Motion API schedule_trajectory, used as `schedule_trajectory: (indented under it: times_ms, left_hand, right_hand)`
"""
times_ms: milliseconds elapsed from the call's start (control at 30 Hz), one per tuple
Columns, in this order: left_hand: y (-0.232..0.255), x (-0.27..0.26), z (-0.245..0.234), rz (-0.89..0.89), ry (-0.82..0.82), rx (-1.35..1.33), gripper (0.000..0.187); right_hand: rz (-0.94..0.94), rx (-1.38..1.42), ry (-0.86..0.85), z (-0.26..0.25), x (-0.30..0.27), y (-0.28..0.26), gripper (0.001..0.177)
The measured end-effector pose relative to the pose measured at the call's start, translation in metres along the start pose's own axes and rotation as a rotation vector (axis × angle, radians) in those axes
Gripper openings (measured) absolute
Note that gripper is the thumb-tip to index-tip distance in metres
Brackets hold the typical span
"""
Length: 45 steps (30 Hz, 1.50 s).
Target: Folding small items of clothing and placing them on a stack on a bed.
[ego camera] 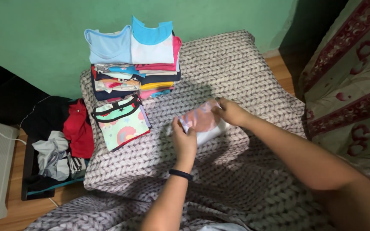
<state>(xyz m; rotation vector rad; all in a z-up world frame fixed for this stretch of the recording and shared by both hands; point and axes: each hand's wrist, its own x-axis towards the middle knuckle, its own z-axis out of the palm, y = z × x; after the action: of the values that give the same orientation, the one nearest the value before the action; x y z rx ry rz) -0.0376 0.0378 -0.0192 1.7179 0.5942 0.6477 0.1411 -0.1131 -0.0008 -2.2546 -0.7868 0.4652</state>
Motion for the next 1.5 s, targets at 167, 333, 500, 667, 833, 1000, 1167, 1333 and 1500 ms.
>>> schedule_trajectory:
  times_ms: [167,333,500,667,833,1000,1167,1333,1500]
  left_hand:
    - [0.087,-0.006,-0.018,0.136,-0.084,0.636,0.064]
    - [0.059,0.0,0.013,0.422,-0.228,0.795,0.06]
    - [0.03,0.003,0.029,0.228,-0.435,1.062,0.069]
    - [0.014,0.004,0.034,0.211,-0.408,0.993,0.072]
    - [0.038,0.002,0.027,0.191,-0.436,1.054,0.074]
    - [0.004,0.0,0.031,0.293,-0.308,0.919,0.077]
    - [0.037,-0.004,0.016,0.217,-0.363,0.93,0.079]
    - [0.033,-0.007,0.0,0.198,-0.394,0.936,0.079]
    - [0.03,-0.012,-0.016,0.2,-0.43,0.932,0.075]
  right_hand:
    - [0.047,-0.027,0.001,0.003,0.001,-0.002,0.037]
    - [0.049,-0.052,-0.005,0.001,0.0,-0.011,0.036]
    - [-0.028,-0.368,0.137,-0.023,-0.037,-0.08,0.058]
    - [-0.354,-0.448,0.192,-0.011,-0.039,-0.075,0.057]
    - [-0.303,-0.497,-0.075,0.011,-0.038,-0.051,0.065]
    - [-0.179,-0.459,-0.151,0.021,-0.034,-0.031,0.067]
    - [-0.188,-0.495,-0.09,0.024,-0.039,-0.031,0.065]
    - [-0.1,-0.464,-0.079,0.031,-0.041,-0.042,0.062]
    - [-0.081,-0.533,0.09,0.052,-0.052,-0.04,0.063]
